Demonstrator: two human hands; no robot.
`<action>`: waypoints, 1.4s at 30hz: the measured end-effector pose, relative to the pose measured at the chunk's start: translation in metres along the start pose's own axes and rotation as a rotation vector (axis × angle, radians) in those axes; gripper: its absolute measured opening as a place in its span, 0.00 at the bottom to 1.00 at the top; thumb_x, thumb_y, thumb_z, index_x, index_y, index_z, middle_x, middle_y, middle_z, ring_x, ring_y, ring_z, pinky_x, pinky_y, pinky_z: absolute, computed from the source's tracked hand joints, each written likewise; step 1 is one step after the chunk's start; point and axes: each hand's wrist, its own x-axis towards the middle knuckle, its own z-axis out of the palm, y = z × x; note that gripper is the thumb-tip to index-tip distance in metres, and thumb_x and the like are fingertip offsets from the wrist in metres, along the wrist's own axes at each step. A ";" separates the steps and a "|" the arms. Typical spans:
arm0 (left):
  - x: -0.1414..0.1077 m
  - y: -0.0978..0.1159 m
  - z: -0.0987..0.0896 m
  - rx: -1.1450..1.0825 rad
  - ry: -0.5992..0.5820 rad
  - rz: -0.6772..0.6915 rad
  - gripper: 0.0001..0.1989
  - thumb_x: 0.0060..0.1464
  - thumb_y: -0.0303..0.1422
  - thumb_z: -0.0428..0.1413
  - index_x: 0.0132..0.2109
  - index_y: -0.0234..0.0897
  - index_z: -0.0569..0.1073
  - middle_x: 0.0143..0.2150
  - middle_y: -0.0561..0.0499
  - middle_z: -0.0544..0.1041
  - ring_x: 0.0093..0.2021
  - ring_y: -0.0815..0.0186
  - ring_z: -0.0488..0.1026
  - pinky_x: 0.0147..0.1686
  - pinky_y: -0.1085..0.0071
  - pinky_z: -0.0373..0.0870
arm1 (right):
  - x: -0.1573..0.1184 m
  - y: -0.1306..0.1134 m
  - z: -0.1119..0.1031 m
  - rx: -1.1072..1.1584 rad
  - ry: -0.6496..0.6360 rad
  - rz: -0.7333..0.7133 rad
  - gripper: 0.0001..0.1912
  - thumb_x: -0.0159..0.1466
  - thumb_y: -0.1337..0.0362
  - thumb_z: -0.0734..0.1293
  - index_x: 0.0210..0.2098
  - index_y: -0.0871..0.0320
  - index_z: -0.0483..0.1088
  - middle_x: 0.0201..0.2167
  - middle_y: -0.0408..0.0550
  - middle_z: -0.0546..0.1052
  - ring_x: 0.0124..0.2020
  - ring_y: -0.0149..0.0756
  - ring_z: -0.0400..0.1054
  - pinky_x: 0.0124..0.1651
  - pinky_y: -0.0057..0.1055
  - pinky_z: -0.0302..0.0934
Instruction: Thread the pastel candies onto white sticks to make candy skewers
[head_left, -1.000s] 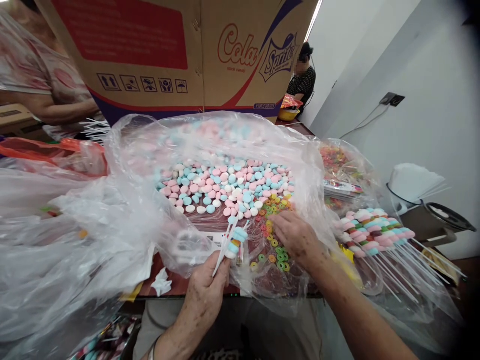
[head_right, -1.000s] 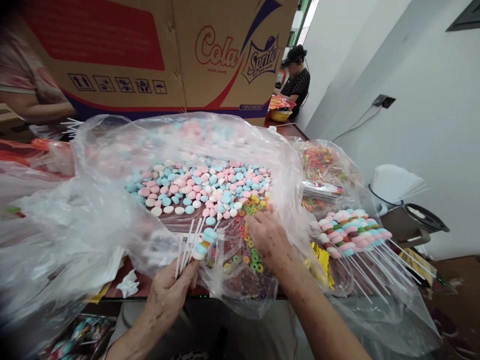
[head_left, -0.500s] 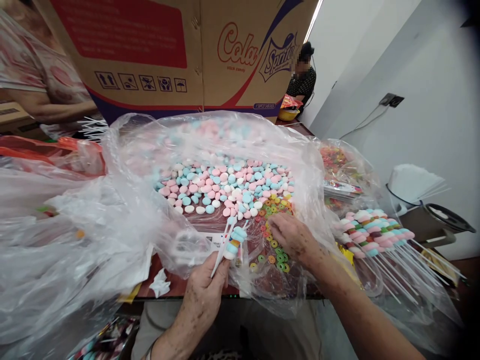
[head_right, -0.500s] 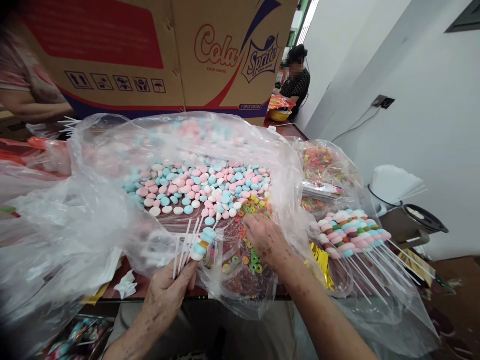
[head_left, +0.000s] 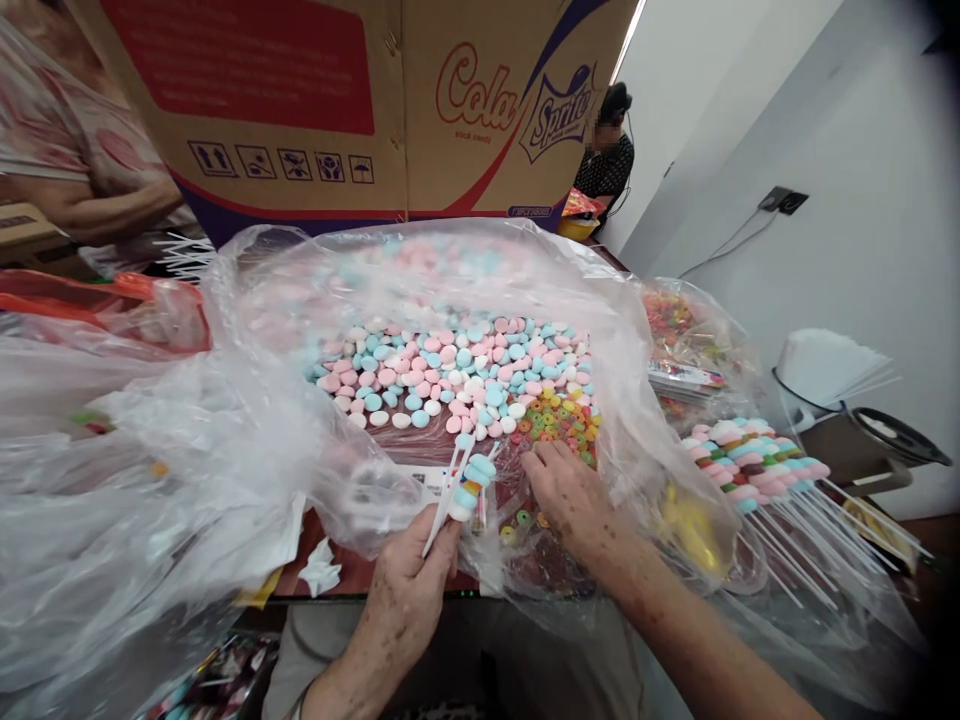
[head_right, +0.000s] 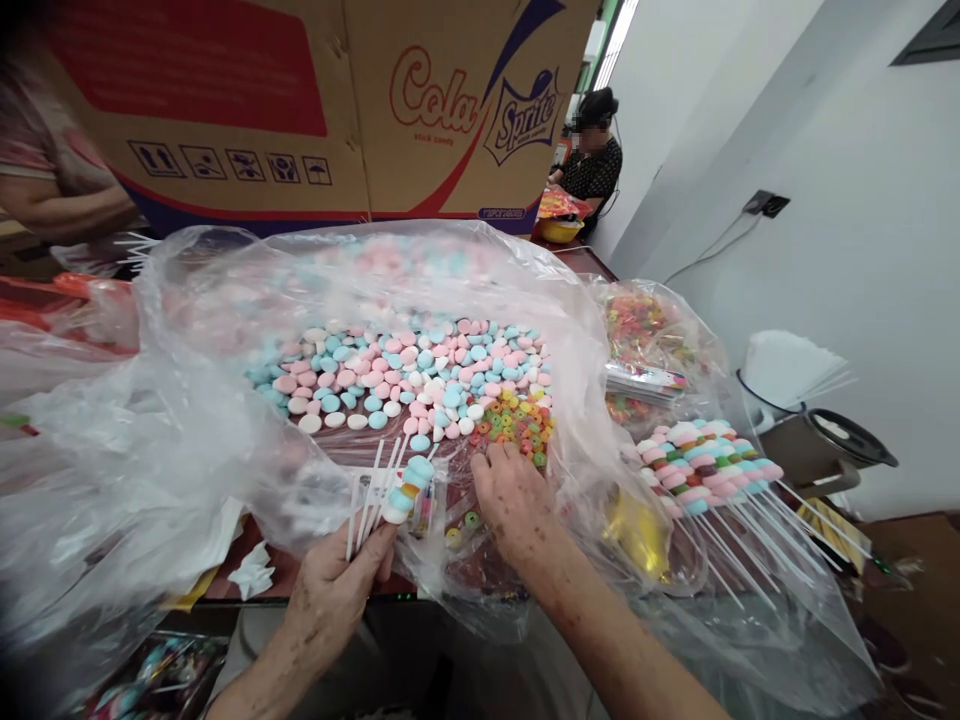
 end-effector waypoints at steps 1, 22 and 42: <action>0.000 0.000 0.000 0.001 -0.001 0.001 0.19 0.60 0.39 0.48 0.22 0.40 0.62 0.18 0.59 0.60 0.21 0.69 0.59 0.24 0.75 0.55 | -0.001 -0.002 0.000 0.010 -0.001 0.010 0.11 0.60 0.78 0.61 0.39 0.61 0.70 0.40 0.55 0.73 0.43 0.47 0.66 0.44 0.38 0.60; 0.000 0.003 0.005 0.113 -0.063 0.103 0.15 0.61 0.35 0.45 0.35 0.36 0.74 0.21 0.58 0.63 0.23 0.68 0.59 0.25 0.74 0.55 | 0.003 -0.016 0.009 1.487 0.485 0.289 0.09 0.59 0.62 0.69 0.40 0.54 0.75 0.37 0.46 0.74 0.38 0.35 0.70 0.42 0.32 0.67; 0.001 -0.007 0.007 0.045 0.044 0.118 0.14 0.60 0.38 0.48 0.31 0.38 0.73 0.18 0.59 0.63 0.20 0.68 0.59 0.22 0.74 0.55 | -0.010 -0.033 -0.001 1.423 0.389 0.155 0.09 0.63 0.64 0.64 0.39 0.52 0.78 0.40 0.46 0.79 0.44 0.37 0.72 0.49 0.34 0.66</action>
